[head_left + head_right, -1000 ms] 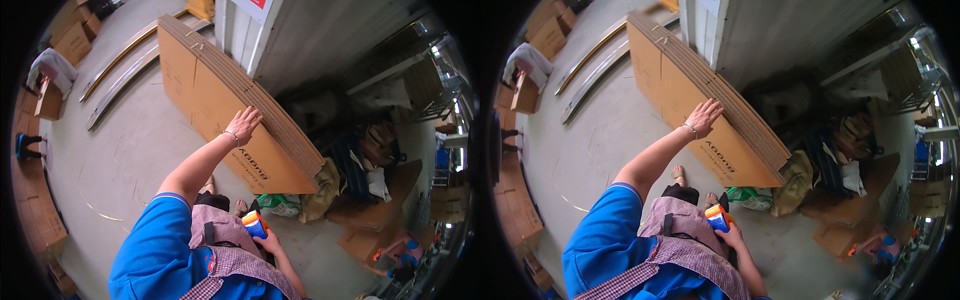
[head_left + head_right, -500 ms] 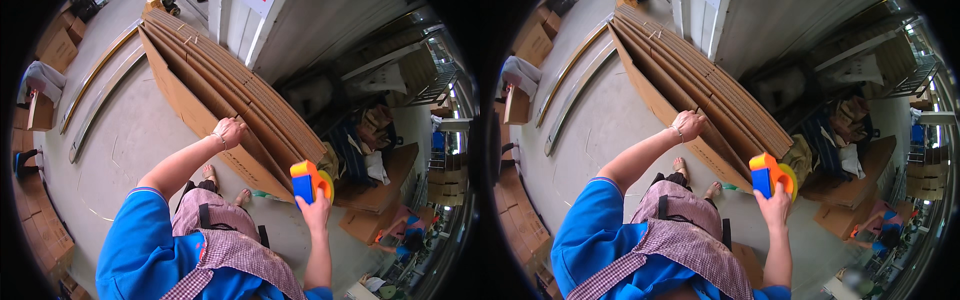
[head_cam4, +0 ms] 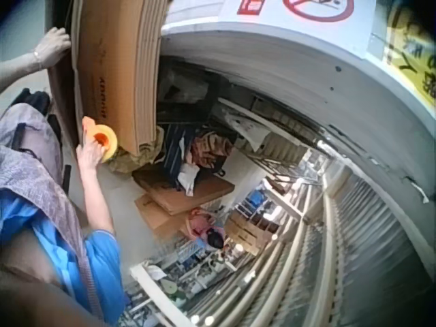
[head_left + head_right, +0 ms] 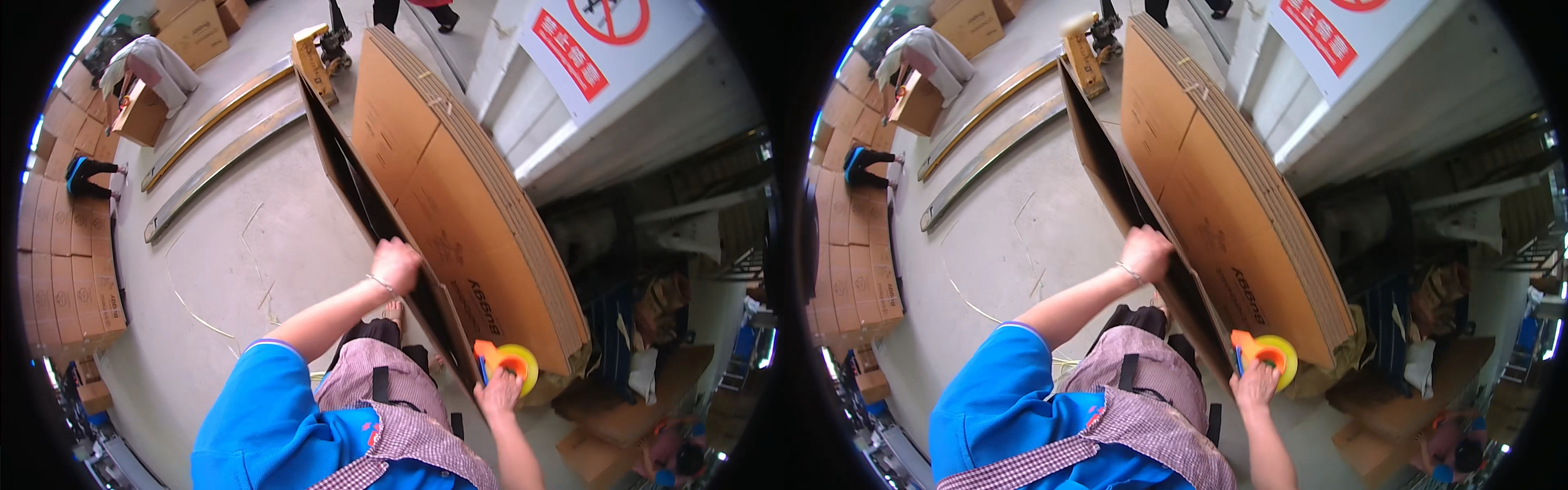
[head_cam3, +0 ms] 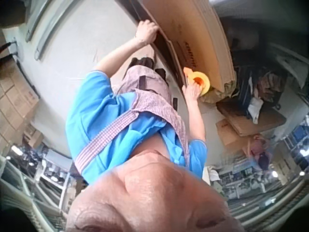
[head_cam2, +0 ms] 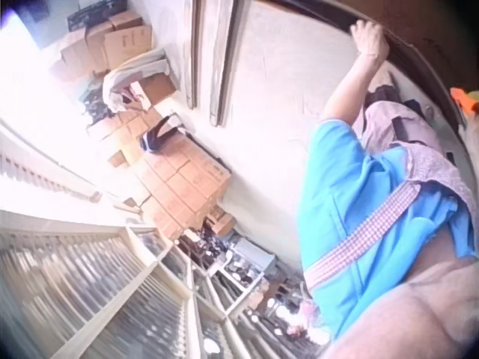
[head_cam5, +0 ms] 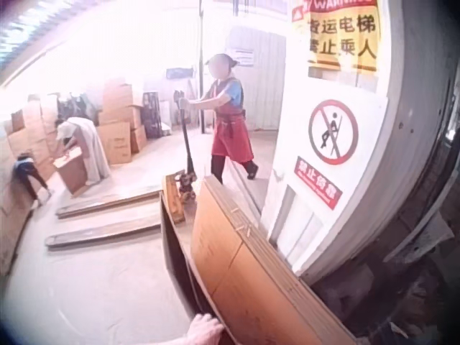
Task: The person walks through a warehouse, picks up flat cardboard sheets, and assembles them into boxes. They use a tape dispenser to seal the boxes and place them on the floor.
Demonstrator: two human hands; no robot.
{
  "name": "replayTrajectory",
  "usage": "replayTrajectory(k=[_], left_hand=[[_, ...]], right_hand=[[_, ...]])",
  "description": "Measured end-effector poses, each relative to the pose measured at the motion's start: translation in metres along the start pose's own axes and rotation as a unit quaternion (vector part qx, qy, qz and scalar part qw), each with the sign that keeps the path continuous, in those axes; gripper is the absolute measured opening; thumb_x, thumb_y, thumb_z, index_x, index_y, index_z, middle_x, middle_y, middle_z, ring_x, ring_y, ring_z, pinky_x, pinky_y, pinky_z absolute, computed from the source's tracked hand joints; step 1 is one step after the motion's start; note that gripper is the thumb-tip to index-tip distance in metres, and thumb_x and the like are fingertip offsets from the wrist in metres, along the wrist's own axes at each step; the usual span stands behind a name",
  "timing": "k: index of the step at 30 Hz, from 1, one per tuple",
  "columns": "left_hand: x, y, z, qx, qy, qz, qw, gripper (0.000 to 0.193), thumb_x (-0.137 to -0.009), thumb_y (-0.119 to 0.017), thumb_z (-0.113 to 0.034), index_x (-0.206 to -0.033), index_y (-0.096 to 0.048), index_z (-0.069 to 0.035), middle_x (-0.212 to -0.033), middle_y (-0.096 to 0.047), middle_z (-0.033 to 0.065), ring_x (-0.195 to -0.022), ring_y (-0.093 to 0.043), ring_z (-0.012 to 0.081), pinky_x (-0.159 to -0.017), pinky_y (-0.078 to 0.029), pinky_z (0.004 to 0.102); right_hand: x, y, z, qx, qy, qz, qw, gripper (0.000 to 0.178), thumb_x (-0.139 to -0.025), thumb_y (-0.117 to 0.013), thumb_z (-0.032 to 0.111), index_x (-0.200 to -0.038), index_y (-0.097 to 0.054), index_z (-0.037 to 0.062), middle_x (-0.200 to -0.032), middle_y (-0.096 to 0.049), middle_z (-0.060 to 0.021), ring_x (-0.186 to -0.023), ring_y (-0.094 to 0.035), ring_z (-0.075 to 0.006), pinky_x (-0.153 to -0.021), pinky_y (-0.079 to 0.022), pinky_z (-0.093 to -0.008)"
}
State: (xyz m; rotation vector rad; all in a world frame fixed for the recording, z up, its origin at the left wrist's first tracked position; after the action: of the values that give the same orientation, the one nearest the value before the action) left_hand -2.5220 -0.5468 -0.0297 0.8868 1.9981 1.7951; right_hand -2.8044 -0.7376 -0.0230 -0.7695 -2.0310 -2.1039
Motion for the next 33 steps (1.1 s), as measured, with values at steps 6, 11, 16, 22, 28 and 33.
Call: replayTrajectory(k=[6,11,16,22,28,33], left_hand=[[-0.001,0.062,0.269,-0.026,0.533,-0.148,0.833,0.084,-0.068,-0.072,-0.021,-0.139,-0.028,-0.011,-0.135,-0.034,0.0125,-0.124,-0.036,0.0321,-0.101,-0.033,0.0508],[-0.002,0.036,0.349,0.354,0.524,-0.169,0.756,0.051,-0.072,-0.062,-0.015,-0.122,-0.052,-0.005,-0.109,-0.063,0.0175,-0.103,-0.061,0.0292,-0.088,-0.048,0.0386],[0.034,0.079,0.323,0.150,0.549,-0.194,0.799,0.031,-0.077,-0.057,-0.013,-0.108,-0.060,-0.017,-0.110,-0.063,0.0123,-0.104,-0.059,0.0323,-0.087,-0.050,0.0414],[0.197,0.092,0.290,0.159,0.629,-0.222,0.728,0.040,-0.080,-0.055,-0.010,-0.119,-0.057,-0.019,-0.119,-0.059,0.0097,-0.110,-0.057,0.0296,-0.092,-0.047,0.0399],[0.361,0.068,0.246,0.149,0.643,-0.232,0.714,0.048,-0.078,-0.052,-0.006,-0.124,-0.054,-0.016,-0.121,-0.058,0.0103,-0.111,-0.055,0.0295,-0.093,-0.046,0.0387],[0.479,0.035,0.210,0.155,0.629,-0.257,0.717,0.048,-0.074,-0.052,-0.003,-0.119,-0.059,-0.017,-0.112,-0.063,0.0099,-0.104,-0.059,0.0291,-0.089,-0.048,0.0366]], right_hand=[[0.017,-0.046,-0.047,-0.032,-0.063,0.003,0.998,0.054,-0.060,-0.076,0.039,-0.090,-0.053,0.0012,-0.081,-0.061,-0.0172,-0.083,-0.059,-0.0309,-0.086,-0.035,-0.0413],[0.031,-0.056,-0.111,-0.031,-0.118,-0.008,0.993,0.055,-0.062,-0.075,0.039,-0.089,-0.054,-0.0032,-0.081,-0.062,-0.0201,-0.082,-0.059,-0.0354,-0.082,-0.039,-0.0445],[0.025,-0.016,-0.100,-0.125,-0.087,0.065,0.986,0.075,-0.065,-0.074,0.023,-0.134,-0.046,0.0196,-0.121,-0.058,-0.0084,-0.111,-0.054,-0.0307,-0.093,-0.041,-0.0398],[0.027,-0.023,-0.106,-0.090,-0.006,0.027,0.996,0.067,-0.070,-0.071,0.030,-0.130,-0.048,0.0123,-0.111,-0.062,-0.0158,-0.102,-0.058,-0.0338,-0.089,-0.043,-0.0422],[0.034,-0.045,-0.139,-0.055,-0.001,0.014,0.998,0.052,-0.074,-0.067,0.039,-0.103,-0.060,-0.0031,-0.092,-0.066,-0.0219,-0.087,-0.061,-0.0394,-0.083,-0.045,-0.0447],[0.022,-0.045,-0.139,-0.080,-0.002,0.004,0.997,0.052,-0.075,-0.067,0.040,-0.104,-0.060,-0.0021,-0.094,-0.066,-0.0212,-0.089,-0.062,-0.0371,-0.082,-0.047,-0.0429]])
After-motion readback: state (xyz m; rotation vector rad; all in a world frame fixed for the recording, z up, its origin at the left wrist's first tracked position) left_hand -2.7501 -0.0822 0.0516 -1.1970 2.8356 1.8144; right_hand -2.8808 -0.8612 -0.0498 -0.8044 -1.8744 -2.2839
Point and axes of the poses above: each hand's wrist, its own x-axis away from the middle knuckle, its own y-axis out of the back of the hand, z = x × y, the point moved 9 cm from there along -x, towards the middle knuckle
